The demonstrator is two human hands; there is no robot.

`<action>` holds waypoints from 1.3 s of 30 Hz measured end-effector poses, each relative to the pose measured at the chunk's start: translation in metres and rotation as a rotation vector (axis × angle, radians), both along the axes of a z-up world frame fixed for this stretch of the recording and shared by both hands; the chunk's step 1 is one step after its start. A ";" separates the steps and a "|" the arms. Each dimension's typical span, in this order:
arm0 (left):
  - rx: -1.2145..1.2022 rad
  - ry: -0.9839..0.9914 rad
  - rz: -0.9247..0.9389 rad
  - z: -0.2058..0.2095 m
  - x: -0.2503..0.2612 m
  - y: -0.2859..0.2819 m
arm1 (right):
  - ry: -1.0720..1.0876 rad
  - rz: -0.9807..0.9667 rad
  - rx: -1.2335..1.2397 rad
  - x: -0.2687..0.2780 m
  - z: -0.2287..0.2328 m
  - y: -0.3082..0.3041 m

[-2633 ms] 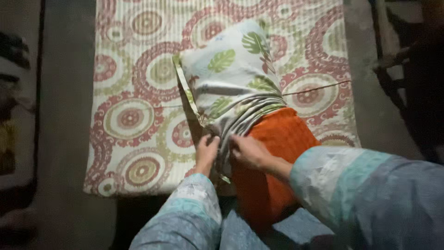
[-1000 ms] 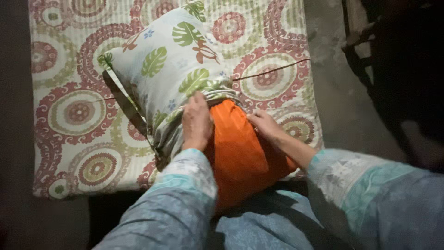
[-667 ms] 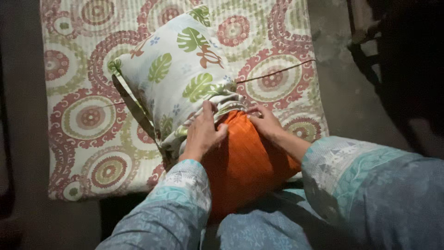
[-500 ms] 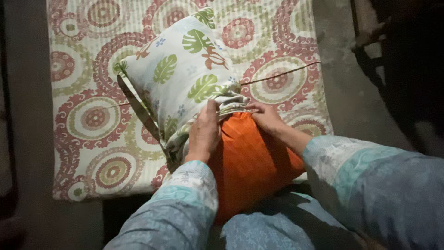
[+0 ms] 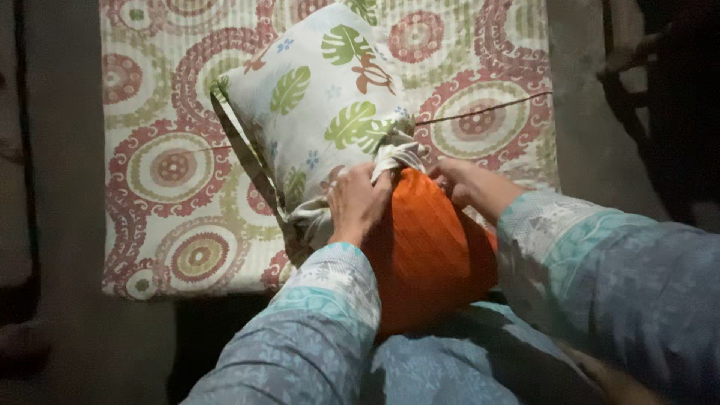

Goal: The person removes a blue patterned pillowcase from an orange pillow, then places a white pillowcase with green leaf patterns onto the same pillow. They adjust the cover to fit snugly and smooth the surface.

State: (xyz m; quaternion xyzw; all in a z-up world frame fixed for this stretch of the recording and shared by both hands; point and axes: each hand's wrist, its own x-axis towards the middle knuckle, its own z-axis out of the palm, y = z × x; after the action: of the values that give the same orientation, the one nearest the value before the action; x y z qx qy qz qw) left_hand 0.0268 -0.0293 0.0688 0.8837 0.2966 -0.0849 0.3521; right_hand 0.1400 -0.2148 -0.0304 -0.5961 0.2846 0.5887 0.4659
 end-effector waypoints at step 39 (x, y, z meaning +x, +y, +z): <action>0.579 0.015 0.159 0.001 -0.108 -0.016 | 0.099 -0.248 0.038 -0.053 0.046 -0.077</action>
State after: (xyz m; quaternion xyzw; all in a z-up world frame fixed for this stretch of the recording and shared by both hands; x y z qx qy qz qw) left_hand -0.0816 -0.0451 0.0702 0.9207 0.3793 0.0243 0.0889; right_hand 0.0870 -0.2917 0.0156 -0.5175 0.3675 0.5609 0.5316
